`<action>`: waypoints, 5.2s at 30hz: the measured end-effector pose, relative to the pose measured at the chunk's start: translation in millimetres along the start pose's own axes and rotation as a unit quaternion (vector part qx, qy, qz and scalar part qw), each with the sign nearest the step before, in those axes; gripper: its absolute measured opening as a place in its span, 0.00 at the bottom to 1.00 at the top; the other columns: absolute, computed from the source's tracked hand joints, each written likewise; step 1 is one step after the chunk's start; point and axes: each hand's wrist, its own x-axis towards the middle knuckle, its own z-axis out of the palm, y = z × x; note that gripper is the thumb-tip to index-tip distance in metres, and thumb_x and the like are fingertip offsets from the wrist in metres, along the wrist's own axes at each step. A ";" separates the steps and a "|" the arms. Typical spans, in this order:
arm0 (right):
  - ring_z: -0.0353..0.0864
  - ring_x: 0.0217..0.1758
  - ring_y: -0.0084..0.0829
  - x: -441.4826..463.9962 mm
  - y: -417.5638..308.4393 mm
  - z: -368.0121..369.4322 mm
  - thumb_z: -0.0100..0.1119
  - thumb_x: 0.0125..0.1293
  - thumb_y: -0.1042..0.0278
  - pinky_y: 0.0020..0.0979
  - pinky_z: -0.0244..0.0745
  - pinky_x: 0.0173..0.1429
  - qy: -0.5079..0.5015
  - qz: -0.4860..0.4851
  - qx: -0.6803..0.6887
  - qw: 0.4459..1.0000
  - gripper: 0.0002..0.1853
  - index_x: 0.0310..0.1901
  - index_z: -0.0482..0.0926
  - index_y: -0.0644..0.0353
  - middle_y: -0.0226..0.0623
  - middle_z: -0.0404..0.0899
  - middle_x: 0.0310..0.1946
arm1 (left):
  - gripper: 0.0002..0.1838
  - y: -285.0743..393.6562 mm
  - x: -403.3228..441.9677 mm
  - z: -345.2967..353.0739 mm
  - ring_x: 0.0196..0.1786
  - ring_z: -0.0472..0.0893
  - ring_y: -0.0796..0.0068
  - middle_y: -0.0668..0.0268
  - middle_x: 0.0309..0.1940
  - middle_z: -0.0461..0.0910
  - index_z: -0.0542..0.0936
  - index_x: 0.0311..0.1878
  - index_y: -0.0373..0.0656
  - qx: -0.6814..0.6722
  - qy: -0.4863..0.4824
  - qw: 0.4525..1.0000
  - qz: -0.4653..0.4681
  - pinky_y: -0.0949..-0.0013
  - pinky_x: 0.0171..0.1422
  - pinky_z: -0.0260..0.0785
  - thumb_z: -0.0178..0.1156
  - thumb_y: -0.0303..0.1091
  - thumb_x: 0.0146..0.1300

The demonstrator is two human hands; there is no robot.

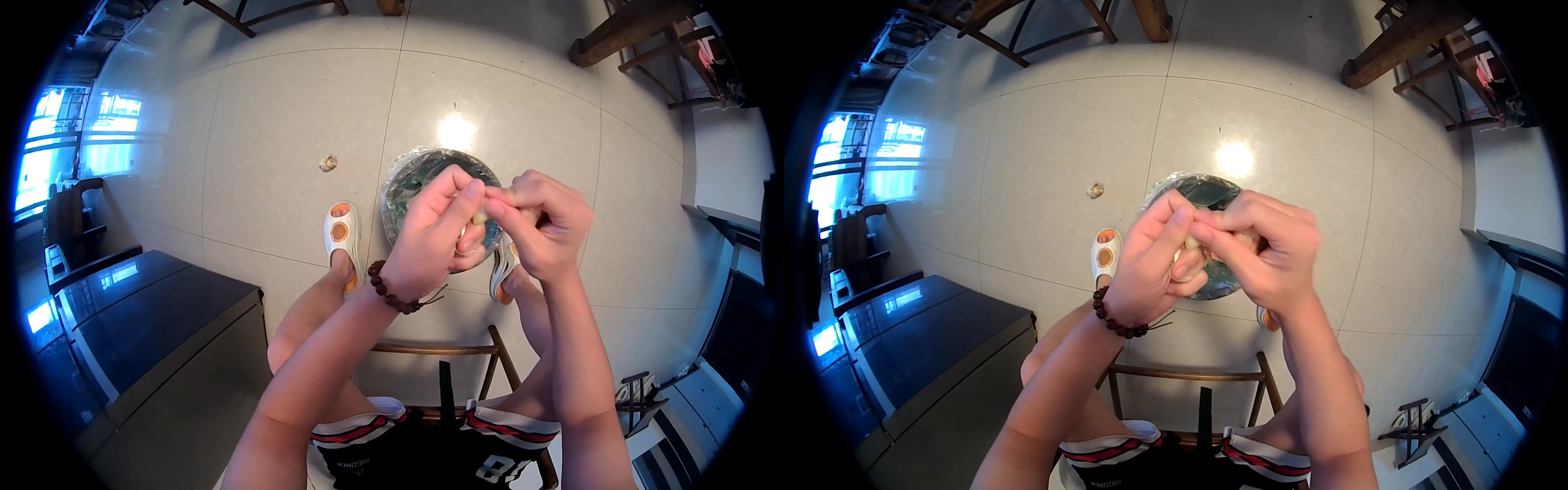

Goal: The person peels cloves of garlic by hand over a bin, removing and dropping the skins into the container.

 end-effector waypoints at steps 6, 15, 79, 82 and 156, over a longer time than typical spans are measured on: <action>0.72 0.22 0.16 0.6 -6.7 10.5 0.75 0.56 0.79 0.21 0.62 0.27 0.068 0.056 -0.007 0.996 0.08 0.39 0.89 0.64 0.30 0.78 0.21 | 0.10 -5.7 8.0 2.0 0.25 0.64 0.90 0.73 0.27 0.69 0.69 0.46 0.44 0.083 0.103 0.987 0.095 0.81 0.24 0.54 0.49 0.39 0.82; 0.75 0.26 0.17 -6.4 -2.8 12.3 0.75 0.55 0.80 0.21 0.65 0.29 0.111 0.088 -0.026 0.990 0.11 0.41 0.90 0.63 0.29 0.80 0.24 | 0.06 -11.0 14.2 5.7 0.29 0.67 0.91 0.70 0.34 0.75 0.65 0.52 0.41 0.186 0.062 0.965 0.175 0.82 0.28 0.60 0.45 0.33 0.82; 0.75 0.31 0.13 14.7 -12.3 -17.0 0.75 0.61 0.74 0.19 0.71 0.36 -0.025 0.311 0.099 0.945 0.18 0.53 0.86 0.66 0.23 0.80 0.28 | 0.13 6.2 23.8 -5.3 0.23 0.57 0.89 0.75 0.27 0.66 0.74 0.54 0.41 0.056 0.037 0.998 -0.018 0.81 0.25 0.50 0.43 0.38 0.84; 0.77 0.33 0.14 10.4 -7.1 -12.4 0.75 0.60 0.75 0.20 0.74 0.39 -0.016 0.295 0.110 0.949 0.18 0.53 0.86 0.67 0.26 0.82 0.29 | 0.14 4.1 23.2 -5.8 0.24 0.58 0.89 0.75 0.28 0.67 0.75 0.54 0.40 0.022 0.011 0.999 -0.036 0.81 0.25 0.50 0.43 0.38 0.84; 0.81 0.35 0.16 11.7 -9.7 -10.0 0.69 0.65 0.75 0.21 0.77 0.39 0.022 0.269 0.122 0.955 0.04 0.38 0.85 0.66 0.30 0.85 0.32 | 0.11 15.4 20.2 -10.9 0.29 0.79 0.76 0.64 0.29 0.80 0.85 0.50 0.36 0.556 0.044 0.778 0.289 0.72 0.33 0.70 0.67 0.29 0.67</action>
